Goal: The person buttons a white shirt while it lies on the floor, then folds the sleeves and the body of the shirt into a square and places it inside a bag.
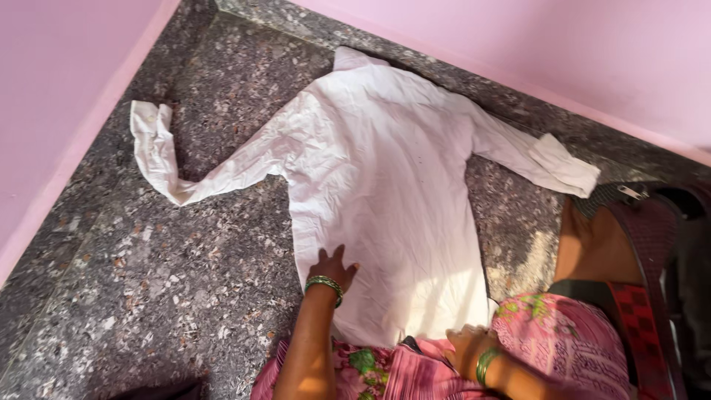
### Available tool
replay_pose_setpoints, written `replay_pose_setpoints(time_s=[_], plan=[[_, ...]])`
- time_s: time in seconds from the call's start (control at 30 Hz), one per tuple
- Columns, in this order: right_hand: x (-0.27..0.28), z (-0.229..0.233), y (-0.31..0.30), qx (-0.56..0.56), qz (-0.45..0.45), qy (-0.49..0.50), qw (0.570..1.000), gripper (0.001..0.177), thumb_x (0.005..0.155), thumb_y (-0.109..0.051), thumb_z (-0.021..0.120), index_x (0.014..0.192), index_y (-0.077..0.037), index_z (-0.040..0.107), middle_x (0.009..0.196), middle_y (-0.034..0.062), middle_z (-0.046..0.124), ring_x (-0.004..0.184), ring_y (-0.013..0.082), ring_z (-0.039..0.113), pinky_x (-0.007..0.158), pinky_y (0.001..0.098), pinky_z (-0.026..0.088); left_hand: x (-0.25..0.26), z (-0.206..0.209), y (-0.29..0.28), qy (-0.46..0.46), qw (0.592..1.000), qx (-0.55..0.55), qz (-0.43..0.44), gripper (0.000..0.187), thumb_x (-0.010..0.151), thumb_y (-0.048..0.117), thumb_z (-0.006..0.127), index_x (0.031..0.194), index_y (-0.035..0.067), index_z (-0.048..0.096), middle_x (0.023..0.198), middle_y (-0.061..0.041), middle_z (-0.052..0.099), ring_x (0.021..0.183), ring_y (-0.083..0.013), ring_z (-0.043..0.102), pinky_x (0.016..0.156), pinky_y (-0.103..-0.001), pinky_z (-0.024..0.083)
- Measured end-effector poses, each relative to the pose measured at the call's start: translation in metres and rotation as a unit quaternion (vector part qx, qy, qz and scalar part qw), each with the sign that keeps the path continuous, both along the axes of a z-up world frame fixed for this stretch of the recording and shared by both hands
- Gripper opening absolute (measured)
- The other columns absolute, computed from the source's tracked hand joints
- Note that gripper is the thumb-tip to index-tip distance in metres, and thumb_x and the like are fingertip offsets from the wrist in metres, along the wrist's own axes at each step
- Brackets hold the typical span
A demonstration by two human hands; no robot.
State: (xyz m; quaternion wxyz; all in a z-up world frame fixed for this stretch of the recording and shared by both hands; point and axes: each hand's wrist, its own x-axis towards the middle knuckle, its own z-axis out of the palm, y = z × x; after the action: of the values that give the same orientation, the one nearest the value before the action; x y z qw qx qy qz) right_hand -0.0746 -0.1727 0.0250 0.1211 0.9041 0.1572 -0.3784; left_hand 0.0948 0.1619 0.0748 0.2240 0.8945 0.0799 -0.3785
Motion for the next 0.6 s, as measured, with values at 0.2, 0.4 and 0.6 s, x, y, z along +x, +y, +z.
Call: replay_pose_setpoints(time_s=[0.2,0.4,0.6], plan=[[0.106,0.016,-0.004,0.143,-0.182,-0.26,0.937,0.056,0.097,-0.049,0.054,0.144,-0.018,0.054,0.142,0.0174,0.056,0.131,0.0382,0.052,0.106,0.0498,0.047,0.008,-0.033,0.022,0.03,0.996,0.07,0.054,0.084,0.094,0.065,0.055,0.163,0.04,0.015,0.171,-0.019,-0.011,0.145,-0.0607,0.026,0.112,-0.06,0.043],[0.136,-0.008,0.003,0.124,-0.157,-0.365,0.909,0.067,0.094,-0.056,0.047,0.156,-0.033,0.038,0.167,0.0146,0.019,0.149,0.0415,0.025,0.114,0.0586,0.031,0.009,-0.028,0.039,0.127,0.983,0.098,0.091,0.087,0.091,0.068,0.052,0.164,0.044,0.009,0.173,-0.009,-0.015,0.152,-0.0584,0.012,0.111,-0.071,0.037],[0.165,-0.031,-0.11,0.134,-0.312,-0.205,0.918,0.051,0.105,-0.053,0.043,0.136,-0.017,0.061,0.144,0.0188,0.055,0.125,0.0398,0.057,0.103,0.0504,0.049,0.022,-0.02,0.065,0.096,0.954,0.23,0.169,0.087,0.096,0.075,0.044,0.161,0.018,0.035,0.176,-0.018,0.003,0.157,-0.0479,0.01,0.117,-0.07,0.023]])
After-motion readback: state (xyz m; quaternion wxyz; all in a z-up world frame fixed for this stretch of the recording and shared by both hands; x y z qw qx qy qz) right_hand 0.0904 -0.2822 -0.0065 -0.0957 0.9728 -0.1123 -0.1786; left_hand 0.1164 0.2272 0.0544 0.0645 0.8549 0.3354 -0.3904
